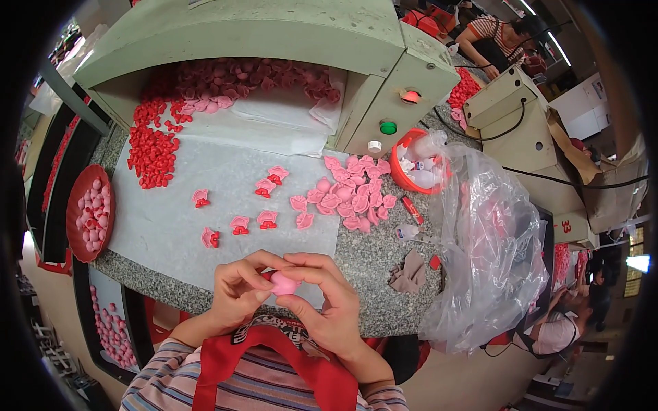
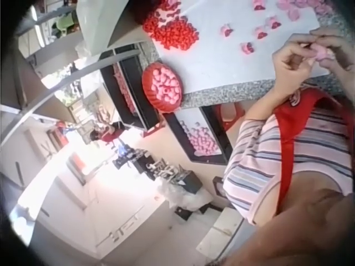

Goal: Assembling small pink plastic toy parts using a white applicator tool.

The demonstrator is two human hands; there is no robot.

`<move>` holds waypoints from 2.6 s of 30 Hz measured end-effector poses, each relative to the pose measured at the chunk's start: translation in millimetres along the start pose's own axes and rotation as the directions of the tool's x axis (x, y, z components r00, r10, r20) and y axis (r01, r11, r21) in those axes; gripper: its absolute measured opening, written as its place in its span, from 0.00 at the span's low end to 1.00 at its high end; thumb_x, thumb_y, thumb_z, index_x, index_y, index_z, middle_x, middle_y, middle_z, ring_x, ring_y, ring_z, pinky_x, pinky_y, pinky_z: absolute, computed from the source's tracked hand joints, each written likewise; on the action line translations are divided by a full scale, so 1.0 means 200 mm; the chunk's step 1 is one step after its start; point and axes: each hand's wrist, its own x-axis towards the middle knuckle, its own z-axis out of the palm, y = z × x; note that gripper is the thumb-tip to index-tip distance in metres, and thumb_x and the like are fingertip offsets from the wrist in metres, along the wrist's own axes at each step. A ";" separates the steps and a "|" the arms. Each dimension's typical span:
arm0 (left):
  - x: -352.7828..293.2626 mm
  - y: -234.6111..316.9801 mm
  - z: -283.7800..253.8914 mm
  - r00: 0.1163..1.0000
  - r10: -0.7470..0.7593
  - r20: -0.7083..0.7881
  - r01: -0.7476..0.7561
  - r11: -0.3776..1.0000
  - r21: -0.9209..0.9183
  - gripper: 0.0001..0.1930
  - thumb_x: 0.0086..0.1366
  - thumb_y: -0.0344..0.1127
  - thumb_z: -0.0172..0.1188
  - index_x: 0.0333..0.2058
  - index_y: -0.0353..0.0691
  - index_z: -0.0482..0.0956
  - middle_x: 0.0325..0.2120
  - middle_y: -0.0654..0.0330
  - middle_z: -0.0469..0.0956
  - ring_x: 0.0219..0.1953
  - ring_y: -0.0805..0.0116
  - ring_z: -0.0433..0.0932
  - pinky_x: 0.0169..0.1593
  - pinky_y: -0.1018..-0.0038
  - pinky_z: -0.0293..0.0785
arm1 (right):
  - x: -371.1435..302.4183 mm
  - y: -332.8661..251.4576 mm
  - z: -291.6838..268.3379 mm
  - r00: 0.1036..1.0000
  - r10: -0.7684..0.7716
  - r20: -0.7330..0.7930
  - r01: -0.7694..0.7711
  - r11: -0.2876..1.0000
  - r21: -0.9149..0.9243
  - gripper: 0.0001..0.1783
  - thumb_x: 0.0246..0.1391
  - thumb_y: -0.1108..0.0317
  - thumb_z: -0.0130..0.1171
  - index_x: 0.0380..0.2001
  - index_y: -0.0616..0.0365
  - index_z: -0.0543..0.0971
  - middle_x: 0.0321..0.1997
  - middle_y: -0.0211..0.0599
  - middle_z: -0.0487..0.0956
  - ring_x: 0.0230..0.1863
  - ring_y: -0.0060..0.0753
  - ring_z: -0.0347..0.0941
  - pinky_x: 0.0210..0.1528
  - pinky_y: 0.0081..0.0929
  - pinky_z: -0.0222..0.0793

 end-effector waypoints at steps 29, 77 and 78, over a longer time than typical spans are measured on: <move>-0.01 -0.08 0.00 0.982 -0.190 -0.022 0.150 0.837 -0.526 0.04 0.62 0.32 0.52 0.36 0.44 0.71 0.44 0.49 0.70 0.43 0.60 0.72 0.45 0.67 0.71 | 0.00 0.04 0.06 0.960 -0.265 -0.095 0.208 0.895 -0.394 0.22 0.31 0.74 0.70 0.36 0.57 0.78 0.39 0.40 0.73 0.42 0.37 0.72 0.41 0.28 0.69; 0.03 -0.06 -0.09 0.995 0.002 0.102 0.024 0.968 -0.250 0.13 0.47 0.20 0.61 0.34 0.36 0.75 0.36 0.47 0.73 0.41 0.57 0.75 0.59 0.56 0.57 | 0.02 -0.01 -0.01 0.954 -0.300 -0.022 0.266 0.876 -0.403 0.12 0.30 0.75 0.70 0.22 0.58 0.77 0.26 0.33 0.73 0.29 0.28 0.68 0.31 0.23 0.63; 0.03 -0.06 -0.09 0.995 0.003 0.101 0.023 0.968 -0.250 0.13 0.47 0.20 0.61 0.34 0.36 0.75 0.36 0.47 0.73 0.41 0.57 0.75 0.59 0.56 0.57 | 0.02 0.00 0.00 0.954 -0.297 -0.033 0.259 0.877 -0.406 0.12 0.30 0.75 0.70 0.22 0.58 0.77 0.27 0.33 0.73 0.29 0.28 0.68 0.31 0.23 0.63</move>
